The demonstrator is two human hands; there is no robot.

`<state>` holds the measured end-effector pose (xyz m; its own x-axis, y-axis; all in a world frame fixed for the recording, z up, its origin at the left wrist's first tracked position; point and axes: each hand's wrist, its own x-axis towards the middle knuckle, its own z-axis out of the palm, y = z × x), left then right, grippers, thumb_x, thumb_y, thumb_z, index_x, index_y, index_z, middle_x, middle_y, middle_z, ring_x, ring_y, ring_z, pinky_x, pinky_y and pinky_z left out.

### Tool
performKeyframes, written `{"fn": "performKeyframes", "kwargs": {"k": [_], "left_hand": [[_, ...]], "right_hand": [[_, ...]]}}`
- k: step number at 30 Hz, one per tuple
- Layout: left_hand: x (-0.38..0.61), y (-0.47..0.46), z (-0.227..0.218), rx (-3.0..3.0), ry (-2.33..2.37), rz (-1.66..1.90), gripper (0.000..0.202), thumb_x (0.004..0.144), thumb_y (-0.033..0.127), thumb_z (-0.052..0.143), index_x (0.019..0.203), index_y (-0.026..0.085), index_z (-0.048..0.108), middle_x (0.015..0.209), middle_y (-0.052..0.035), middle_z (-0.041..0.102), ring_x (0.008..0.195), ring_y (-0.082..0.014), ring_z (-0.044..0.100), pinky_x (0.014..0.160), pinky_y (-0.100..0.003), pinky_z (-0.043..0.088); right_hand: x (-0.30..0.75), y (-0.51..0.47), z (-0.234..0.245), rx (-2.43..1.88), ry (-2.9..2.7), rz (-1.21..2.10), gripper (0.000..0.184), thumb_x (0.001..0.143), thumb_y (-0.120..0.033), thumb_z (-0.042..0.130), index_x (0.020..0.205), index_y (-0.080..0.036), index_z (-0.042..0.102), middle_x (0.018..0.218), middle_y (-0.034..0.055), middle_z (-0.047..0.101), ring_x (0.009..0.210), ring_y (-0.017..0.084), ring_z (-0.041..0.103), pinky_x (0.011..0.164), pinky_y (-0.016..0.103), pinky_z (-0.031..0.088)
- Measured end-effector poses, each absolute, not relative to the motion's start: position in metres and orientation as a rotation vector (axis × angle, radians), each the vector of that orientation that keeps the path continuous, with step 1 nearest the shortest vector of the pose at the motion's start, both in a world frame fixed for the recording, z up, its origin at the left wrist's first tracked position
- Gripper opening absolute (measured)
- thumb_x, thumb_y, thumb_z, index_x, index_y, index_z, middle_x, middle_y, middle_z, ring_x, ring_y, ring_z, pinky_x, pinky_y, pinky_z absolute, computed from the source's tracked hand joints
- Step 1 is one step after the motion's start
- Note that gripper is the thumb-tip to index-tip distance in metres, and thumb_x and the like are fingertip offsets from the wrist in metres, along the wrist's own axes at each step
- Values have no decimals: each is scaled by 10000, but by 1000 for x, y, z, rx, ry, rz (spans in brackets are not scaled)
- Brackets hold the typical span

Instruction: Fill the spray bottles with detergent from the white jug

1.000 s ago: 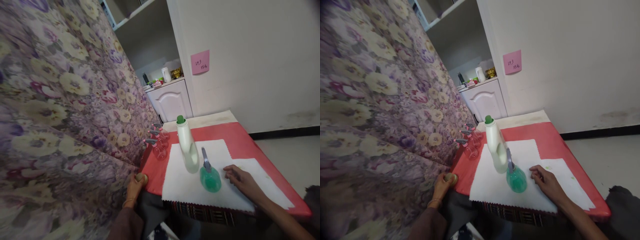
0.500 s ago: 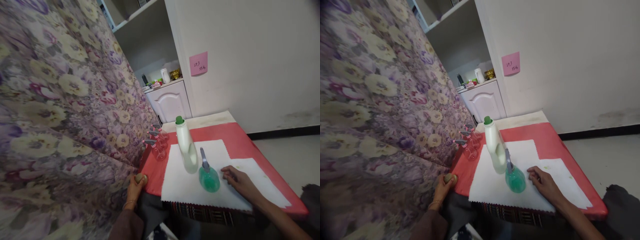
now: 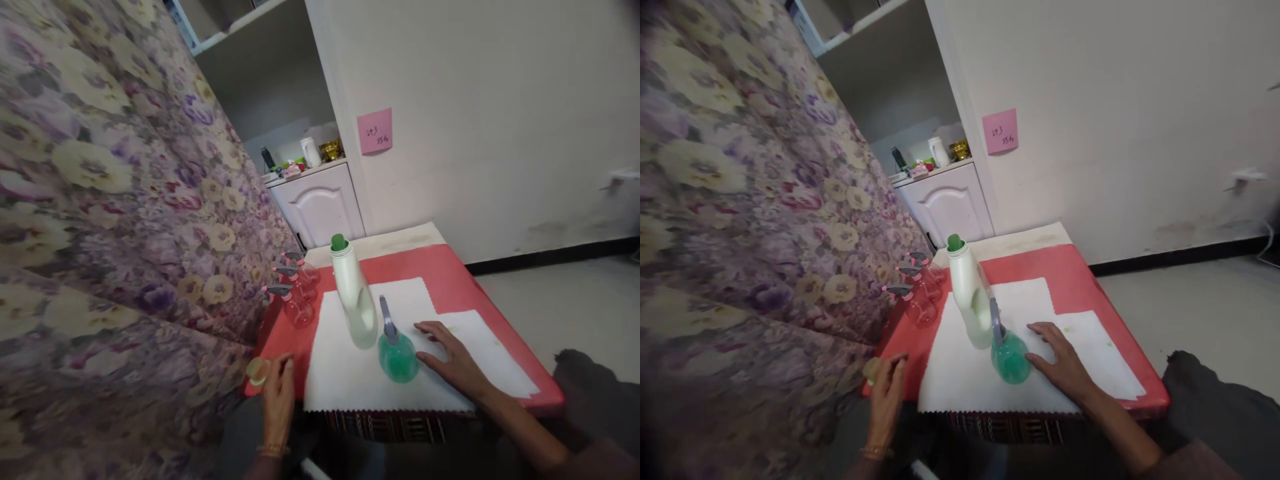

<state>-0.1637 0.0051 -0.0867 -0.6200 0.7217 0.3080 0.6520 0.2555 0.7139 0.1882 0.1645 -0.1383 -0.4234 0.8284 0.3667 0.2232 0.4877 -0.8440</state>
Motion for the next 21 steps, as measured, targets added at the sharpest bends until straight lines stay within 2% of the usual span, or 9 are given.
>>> {"fn": "performKeyframes", "kwargs": {"k": [3, 4, 7, 10, 12, 16, 21], "left_hand": [[-115, 24, -87, 1467, 2194, 1293, 326, 879, 473, 473, 949, 198, 634, 983, -73, 696, 1007, -248, 639, 905, -336, 509], [-98, 30, -86, 1504, 2088, 1262, 306, 885, 454, 494, 963, 200, 645, 994, -72, 700, 1014, -251, 637, 896, -346, 509], [-54, 47, -84, 1587, 1817, 1234, 318, 895, 389, 544, 1140, 205, 628, 1188, -90, 665, 1143, -255, 594, 1001, -394, 459], [-26, 63, -88, 1604, 1685, 1232, 493, 840, 320, 638, 1311, 215, 537, 1376, -103, 568, 1288, -274, 502, 1088, -433, 397], [-17, 72, -93, 1626, 1604, 1198, 597, 817, 285, 670, 1377, 219, 473, 1416, -100, 537, 1315, -276, 478, 1119, -443, 368], [-11, 78, -101, 1661, 1567, 1179, 623, 823, 287, 670, 1399, 223, 441, 1402, -95, 536, 1302, -274, 483, 1115, -448, 374], [-10, 72, -102, 1663, 1725, 1191, 609, 805, 291, 682, 1373, 231, 471, 1371, -108, 518, 1291, -283, 464, 1077, -450, 390]], "right_hand": [[183, 162, -143, -866, -1927, 945, 540, 836, -418, 652, 1329, -257, 503, 1343, 102, 546, 1267, 289, 507, 1076, 486, 440], [181, 161, -145, -861, -1934, 956, 567, 828, -420, 661, 1344, -255, 491, 1354, 103, 539, 1274, 292, 501, 1089, 496, 426], [176, 159, -152, -826, -1961, 992, 593, 819, -414, 676, 1350, -234, 483, 1350, 114, 539, 1271, 294, 502, 1098, 501, 414], [172, 156, -157, -770, -1974, 1013, 577, 824, -406, 677, 1337, -221, 488, 1324, 122, 552, 1252, 291, 513, 1084, 491, 426], [170, 154, -159, -736, -1964, 1022, 577, 828, -403, 673, 1339, -220, 479, 1318, 125, 553, 1237, 291, 521, 1069, 489, 438], [170, 153, -160, -710, -1956, 1030, 579, 833, -412, 662, 1345, -220, 470, 1327, 130, 552, 1239, 297, 521, 1058, 492, 447], [175, 151, -160, -656, -2030, 988, 586, 891, -425, 583, 1409, -206, 419, 1400, 148, 515, 1303, 299, 479, 1109, 503, 397]]}}
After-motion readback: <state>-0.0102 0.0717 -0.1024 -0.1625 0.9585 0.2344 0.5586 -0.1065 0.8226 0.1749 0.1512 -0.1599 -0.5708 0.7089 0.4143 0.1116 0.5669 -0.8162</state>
